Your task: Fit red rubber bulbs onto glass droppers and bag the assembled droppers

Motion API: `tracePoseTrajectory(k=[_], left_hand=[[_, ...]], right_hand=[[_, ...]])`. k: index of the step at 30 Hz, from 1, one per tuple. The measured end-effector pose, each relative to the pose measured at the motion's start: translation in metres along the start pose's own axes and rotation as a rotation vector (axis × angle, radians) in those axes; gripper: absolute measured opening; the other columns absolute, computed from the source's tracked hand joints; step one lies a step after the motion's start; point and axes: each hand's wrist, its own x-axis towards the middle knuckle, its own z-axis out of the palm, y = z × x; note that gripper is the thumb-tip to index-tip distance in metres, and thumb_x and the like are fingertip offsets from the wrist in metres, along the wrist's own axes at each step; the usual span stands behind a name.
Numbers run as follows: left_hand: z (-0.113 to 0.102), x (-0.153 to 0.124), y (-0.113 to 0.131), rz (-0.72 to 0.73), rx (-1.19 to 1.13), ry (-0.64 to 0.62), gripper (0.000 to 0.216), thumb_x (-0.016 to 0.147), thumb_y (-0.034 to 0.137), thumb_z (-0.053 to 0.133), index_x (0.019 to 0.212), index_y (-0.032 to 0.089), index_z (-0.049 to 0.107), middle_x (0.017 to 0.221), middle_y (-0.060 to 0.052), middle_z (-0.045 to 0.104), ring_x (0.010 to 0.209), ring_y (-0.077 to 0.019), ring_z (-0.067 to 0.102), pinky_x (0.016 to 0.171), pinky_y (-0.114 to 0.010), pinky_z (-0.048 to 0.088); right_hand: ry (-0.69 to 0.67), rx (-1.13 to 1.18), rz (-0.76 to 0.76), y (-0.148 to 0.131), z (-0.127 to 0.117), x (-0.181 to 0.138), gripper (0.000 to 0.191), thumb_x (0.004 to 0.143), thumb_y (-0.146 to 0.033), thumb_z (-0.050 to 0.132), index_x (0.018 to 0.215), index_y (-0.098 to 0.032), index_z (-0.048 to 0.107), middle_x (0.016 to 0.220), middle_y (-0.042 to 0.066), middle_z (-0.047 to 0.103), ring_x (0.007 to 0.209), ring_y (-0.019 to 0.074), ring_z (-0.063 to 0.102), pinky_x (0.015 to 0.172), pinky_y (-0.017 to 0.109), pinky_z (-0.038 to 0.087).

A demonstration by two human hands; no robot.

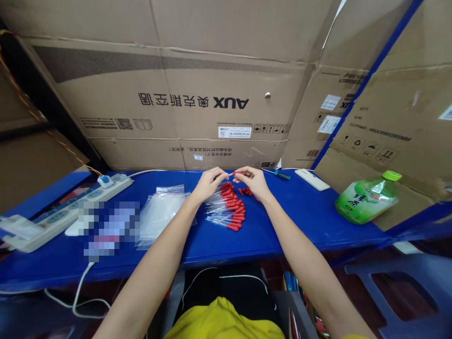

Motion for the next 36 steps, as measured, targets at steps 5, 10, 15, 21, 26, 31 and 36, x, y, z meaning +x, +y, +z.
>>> tracePoseTrajectory(k=[5, 10, 15, 21, 26, 31, 36], left_hand=[[0.001, -0.001, -0.001, -0.053, -0.043, -0.059, 0.039, 0.101, 0.045, 0.052, 0.095, 0.014, 0.073, 0.086, -0.003, 0.074, 0.076, -0.0163, 0.062, 0.074, -0.027, 0.045], [-0.001, -0.002, -0.001, -0.035, -0.077, -0.027, 0.039, 0.100, 0.046, 0.055, 0.095, 0.014, 0.078, 0.096, -0.008, 0.078, 0.087, -0.0212, 0.069, 0.080, -0.030, 0.048], [-0.001, -0.002, -0.004, -0.008, -0.039, -0.044, 0.040, 0.099, 0.047, 0.057, 0.096, 0.016, 0.081, 0.095, -0.009, 0.079, 0.084, -0.0220, 0.070, 0.082, -0.032, 0.050], [-0.001, -0.002, -0.006, 0.015, -0.018, -0.073, 0.041, 0.100, 0.048, 0.055, 0.098, 0.017, 0.081, 0.095, -0.009, 0.080, 0.083, -0.0215, 0.070, 0.081, -0.031, 0.050], [-0.001, -0.001, -0.007, 0.038, -0.012, -0.090, 0.041, 0.101, 0.046, 0.054, 0.099, 0.017, 0.082, 0.098, -0.009, 0.080, 0.085, -0.0213, 0.070, 0.081, -0.031, 0.049], [0.000, -0.002, -0.008, 0.041, 0.041, -0.089, 0.042, 0.101, 0.049, 0.053, 0.100, 0.018, 0.081, 0.095, -0.009, 0.079, 0.083, -0.0210, 0.069, 0.080, -0.031, 0.048], [0.000, -0.002, -0.010, 0.048, 0.136, -0.040, 0.040, 0.101, 0.048, 0.053, 0.102, 0.019, 0.081, 0.093, -0.008, 0.077, 0.080, -0.0195, 0.066, 0.077, -0.030, 0.047]], right_hand=[[0.003, 0.016, 0.014, -0.002, 0.002, 0.000, 0.041, 0.068, -0.050, 0.089, 0.091, -0.019, 0.076, 0.082, 0.005, 0.078, 0.075, 0.0222, 0.075, 0.079, 0.036, 0.062], [-0.011, -0.013, 0.030, -0.001, 0.002, -0.001, 0.044, 0.067, -0.054, 0.089, 0.091, -0.019, 0.076, 0.083, 0.006, 0.079, 0.076, 0.0235, 0.075, 0.082, 0.039, 0.063], [-0.014, -0.020, 0.037, 0.003, 0.003, -0.001, 0.044, 0.066, -0.053, 0.090, 0.089, -0.019, 0.077, 0.082, 0.006, 0.079, 0.075, 0.0229, 0.076, 0.081, 0.038, 0.062], [-0.020, -0.038, 0.034, 0.005, 0.005, -0.001, 0.043, 0.067, -0.054, 0.088, 0.090, -0.019, 0.077, 0.082, 0.007, 0.079, 0.076, 0.0239, 0.076, 0.082, 0.039, 0.063], [-0.042, -0.053, 0.025, 0.002, 0.005, -0.002, 0.041, 0.069, -0.052, 0.088, 0.091, -0.018, 0.078, 0.082, 0.007, 0.080, 0.076, 0.0248, 0.077, 0.082, 0.040, 0.063], [-0.067, -0.073, 0.023, 0.005, 0.002, -0.001, 0.039, 0.070, -0.050, 0.086, 0.092, -0.019, 0.079, 0.083, 0.007, 0.080, 0.077, 0.0250, 0.077, 0.082, 0.040, 0.063], [-0.097, -0.047, 0.055, 0.011, -0.001, 0.001, 0.042, 0.069, -0.049, 0.087, 0.097, -0.018, 0.078, 0.083, 0.006, 0.080, 0.078, 0.0233, 0.077, 0.082, 0.039, 0.064]])
